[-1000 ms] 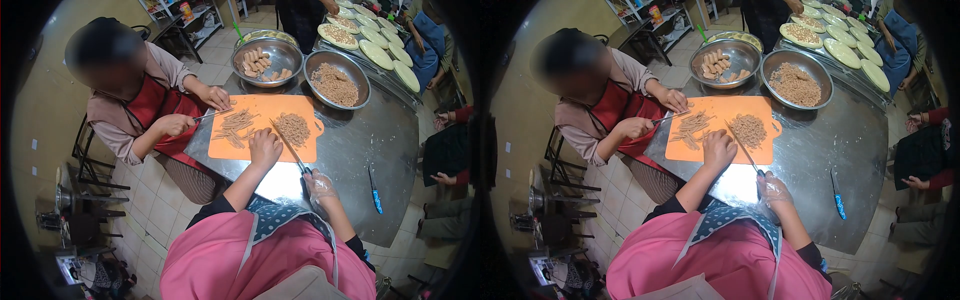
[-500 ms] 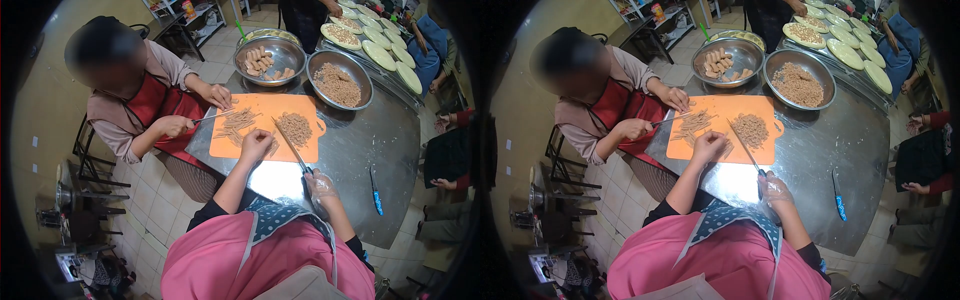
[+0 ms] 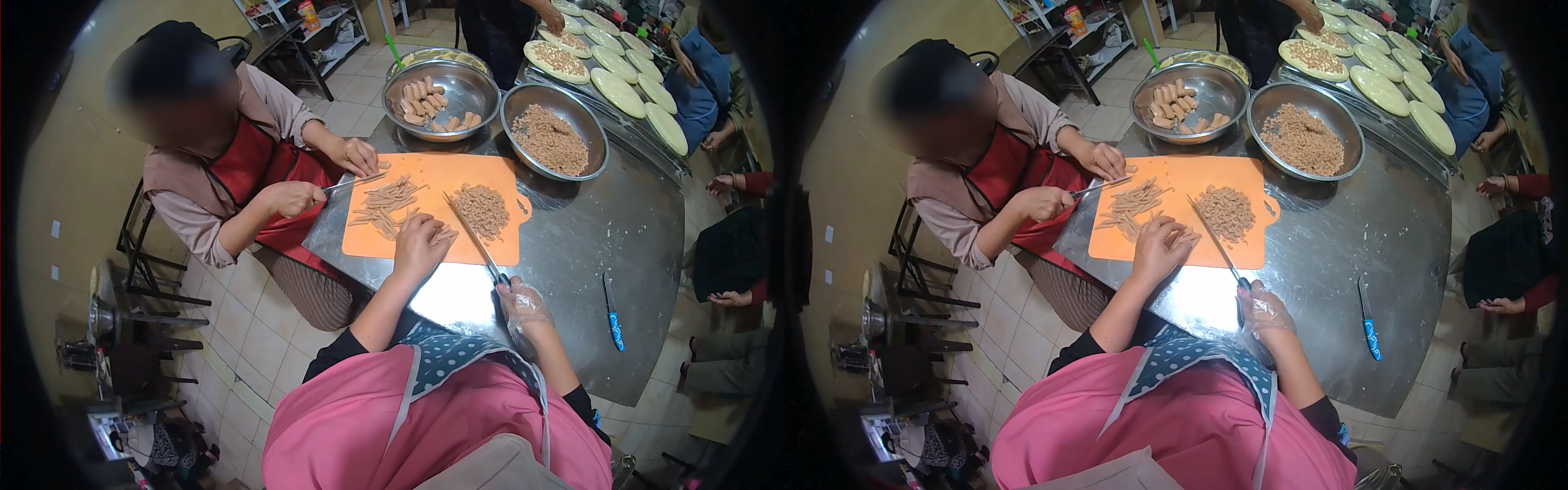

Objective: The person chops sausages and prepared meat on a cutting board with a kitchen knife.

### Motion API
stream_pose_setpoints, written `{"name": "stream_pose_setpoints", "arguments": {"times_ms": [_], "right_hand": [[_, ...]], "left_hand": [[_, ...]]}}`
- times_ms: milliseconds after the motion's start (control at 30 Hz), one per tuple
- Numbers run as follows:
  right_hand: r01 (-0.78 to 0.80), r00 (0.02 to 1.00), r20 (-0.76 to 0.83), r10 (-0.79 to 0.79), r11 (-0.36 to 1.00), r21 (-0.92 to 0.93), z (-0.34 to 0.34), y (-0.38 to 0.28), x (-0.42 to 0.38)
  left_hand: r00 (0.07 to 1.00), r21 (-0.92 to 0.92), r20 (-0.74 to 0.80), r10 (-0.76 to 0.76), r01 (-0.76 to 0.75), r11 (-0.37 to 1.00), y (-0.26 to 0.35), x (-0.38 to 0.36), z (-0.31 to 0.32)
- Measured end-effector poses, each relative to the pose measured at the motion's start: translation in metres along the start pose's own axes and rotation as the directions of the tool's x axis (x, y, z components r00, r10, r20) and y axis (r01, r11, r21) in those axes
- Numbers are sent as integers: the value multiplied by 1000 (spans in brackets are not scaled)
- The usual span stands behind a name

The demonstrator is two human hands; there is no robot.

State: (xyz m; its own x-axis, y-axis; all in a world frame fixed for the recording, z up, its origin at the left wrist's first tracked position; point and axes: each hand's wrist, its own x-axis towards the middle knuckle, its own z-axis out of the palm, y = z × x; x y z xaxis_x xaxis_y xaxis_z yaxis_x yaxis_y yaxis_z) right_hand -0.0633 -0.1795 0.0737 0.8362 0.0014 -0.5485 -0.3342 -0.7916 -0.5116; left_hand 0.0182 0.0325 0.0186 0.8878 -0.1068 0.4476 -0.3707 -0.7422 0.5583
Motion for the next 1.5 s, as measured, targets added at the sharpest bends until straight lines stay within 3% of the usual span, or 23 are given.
{"name": "stream_pose_setpoints", "arguments": {"times_ms": [233,700,867,933,1167,1433,1500], "right_hand": [[61,998,-16,-61,998,-14,2,0,-2],[20,1000,13,-22,990,138,14,14,16],[32,999,13,-34,985,168,27,25,28],[61,995,-79,-59,998,29,8,-2,7],[64,997,26,-66,994,90,3,-4,5],[40,996,-73,-55,980,-195,4,-12,-5],[55,993,-91,-74,979,-196,2,-17,-15]], "left_hand": [[995,25,95,-20,18,1000,0,-15,10],[992,-32,-28,122,-123,992,6,-9,27],[995,-24,-17,97,-97,995,6,-11,23],[997,-29,5,80,-80,996,5,-11,24],[991,-21,-26,128,-129,991,2,-12,29],[992,-26,-18,127,-128,991,6,-6,28],[992,7,56,116,-116,993,6,-6,29]]}}
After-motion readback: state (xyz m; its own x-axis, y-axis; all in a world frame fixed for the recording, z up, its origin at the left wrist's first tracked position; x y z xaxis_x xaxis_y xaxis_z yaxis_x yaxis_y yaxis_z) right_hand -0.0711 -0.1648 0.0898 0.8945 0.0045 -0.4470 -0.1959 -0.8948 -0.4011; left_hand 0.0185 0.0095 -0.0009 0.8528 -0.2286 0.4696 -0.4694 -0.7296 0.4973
